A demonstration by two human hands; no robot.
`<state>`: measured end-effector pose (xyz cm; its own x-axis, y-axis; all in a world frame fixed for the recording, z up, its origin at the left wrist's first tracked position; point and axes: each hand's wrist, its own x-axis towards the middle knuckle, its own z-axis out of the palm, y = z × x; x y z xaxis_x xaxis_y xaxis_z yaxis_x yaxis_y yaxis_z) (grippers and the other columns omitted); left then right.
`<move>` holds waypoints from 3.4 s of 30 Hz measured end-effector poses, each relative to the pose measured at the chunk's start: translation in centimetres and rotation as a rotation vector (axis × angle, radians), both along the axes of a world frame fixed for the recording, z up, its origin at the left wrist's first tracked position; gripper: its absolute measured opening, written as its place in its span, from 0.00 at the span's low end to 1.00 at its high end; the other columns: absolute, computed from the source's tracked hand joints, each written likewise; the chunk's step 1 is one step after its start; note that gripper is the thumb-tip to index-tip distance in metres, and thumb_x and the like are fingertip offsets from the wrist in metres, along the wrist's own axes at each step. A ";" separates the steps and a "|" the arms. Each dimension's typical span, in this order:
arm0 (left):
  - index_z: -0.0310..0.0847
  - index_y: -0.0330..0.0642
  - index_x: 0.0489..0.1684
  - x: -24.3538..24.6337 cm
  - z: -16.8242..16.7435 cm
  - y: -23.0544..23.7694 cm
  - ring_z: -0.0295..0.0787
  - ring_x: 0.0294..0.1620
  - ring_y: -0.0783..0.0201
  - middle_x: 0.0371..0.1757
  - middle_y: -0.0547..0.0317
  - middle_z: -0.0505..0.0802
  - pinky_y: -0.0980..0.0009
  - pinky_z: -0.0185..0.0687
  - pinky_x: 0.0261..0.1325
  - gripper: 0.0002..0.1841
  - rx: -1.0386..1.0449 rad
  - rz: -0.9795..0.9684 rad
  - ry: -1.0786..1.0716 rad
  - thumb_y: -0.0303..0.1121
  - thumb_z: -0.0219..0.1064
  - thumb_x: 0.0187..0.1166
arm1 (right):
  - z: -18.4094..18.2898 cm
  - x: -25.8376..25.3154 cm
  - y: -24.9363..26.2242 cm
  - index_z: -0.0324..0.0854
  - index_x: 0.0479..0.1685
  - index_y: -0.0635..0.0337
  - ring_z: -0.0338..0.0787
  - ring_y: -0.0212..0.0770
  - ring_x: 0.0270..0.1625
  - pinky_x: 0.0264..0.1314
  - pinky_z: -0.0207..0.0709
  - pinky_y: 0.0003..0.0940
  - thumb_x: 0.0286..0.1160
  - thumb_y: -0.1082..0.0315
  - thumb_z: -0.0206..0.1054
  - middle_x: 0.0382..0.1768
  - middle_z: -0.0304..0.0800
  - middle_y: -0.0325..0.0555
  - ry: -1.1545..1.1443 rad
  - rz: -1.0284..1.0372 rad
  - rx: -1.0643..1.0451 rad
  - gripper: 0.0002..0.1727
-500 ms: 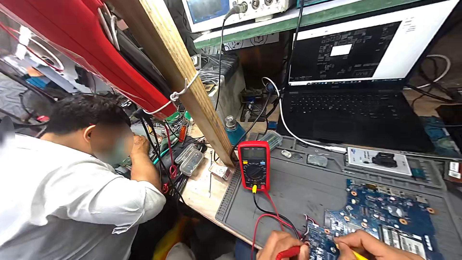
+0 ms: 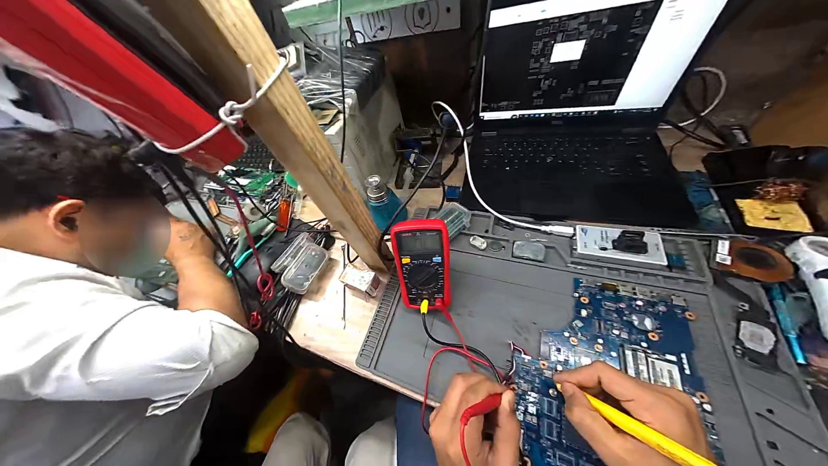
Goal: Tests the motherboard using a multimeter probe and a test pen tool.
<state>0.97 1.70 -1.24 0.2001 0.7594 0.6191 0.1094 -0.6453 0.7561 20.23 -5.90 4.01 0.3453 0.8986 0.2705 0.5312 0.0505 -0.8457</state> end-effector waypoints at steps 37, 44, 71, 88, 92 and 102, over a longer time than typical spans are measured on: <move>0.92 0.39 0.39 0.0 0.4 0.2 0.93 0.42 0.65 0.42 0.57 0.94 0.70 0.94 0.44 0.05 0.026 0.003 0.010 0.30 0.73 0.74 | 0.0 -0.2 0.3 0.92 0.37 0.45 0.86 0.20 0.25 0.23 0.81 0.23 0.71 0.60 0.69 0.26 0.91 0.25 -0.061 -0.037 -0.069 0.06; 0.91 0.38 0.39 -0.1 0.3 0.1 0.93 0.43 0.65 0.42 0.56 0.94 0.71 0.94 0.44 0.05 0.020 -0.014 0.023 0.30 0.72 0.75 | -0.2 -0.1 0.3 0.92 0.36 0.44 0.86 0.19 0.25 0.23 0.79 0.23 0.70 0.58 0.69 0.26 0.91 0.25 -0.079 -0.049 -0.066 0.06; 0.91 0.37 0.39 0.3 0.5 0.2 0.92 0.38 0.67 0.41 0.57 0.93 0.73 0.94 0.38 0.06 0.018 0.016 -0.018 0.30 0.72 0.75 | -1.0 -0.3 0.3 0.92 0.37 0.41 0.85 0.17 0.24 0.20 0.79 0.19 0.71 0.57 0.67 0.26 0.89 0.19 -0.051 -0.065 0.071 0.07; 0.92 0.40 0.39 0.5 0.1 -0.1 0.92 0.39 0.68 0.42 0.59 0.94 0.73 0.94 0.39 0.05 0.011 0.034 -0.019 0.31 0.73 0.74 | -0.8 -0.2 0.2 0.91 0.35 0.41 0.85 0.19 0.23 0.20 0.79 0.20 0.72 0.58 0.67 0.24 0.88 0.19 -0.058 -0.067 0.035 0.07; 0.92 0.41 0.38 0.5 -0.1 0.0 0.92 0.39 0.68 0.42 0.59 0.93 0.73 0.94 0.39 0.05 0.017 0.039 -0.019 0.31 0.73 0.75 | -0.8 -0.2 0.3 0.92 0.35 0.42 0.85 0.19 0.24 0.20 0.80 0.20 0.71 0.59 0.67 0.24 0.89 0.20 -0.057 -0.070 0.043 0.07; 0.92 0.41 0.39 0.5 -0.1 0.1 0.92 0.40 0.68 0.42 0.60 0.94 0.73 0.94 0.41 0.05 0.037 0.040 -0.013 0.32 0.73 0.75 | -0.8 -0.2 0.4 0.91 0.36 0.41 0.86 0.18 0.25 0.22 0.81 0.19 0.71 0.57 0.67 0.25 0.90 0.19 -0.094 -0.067 0.042 0.07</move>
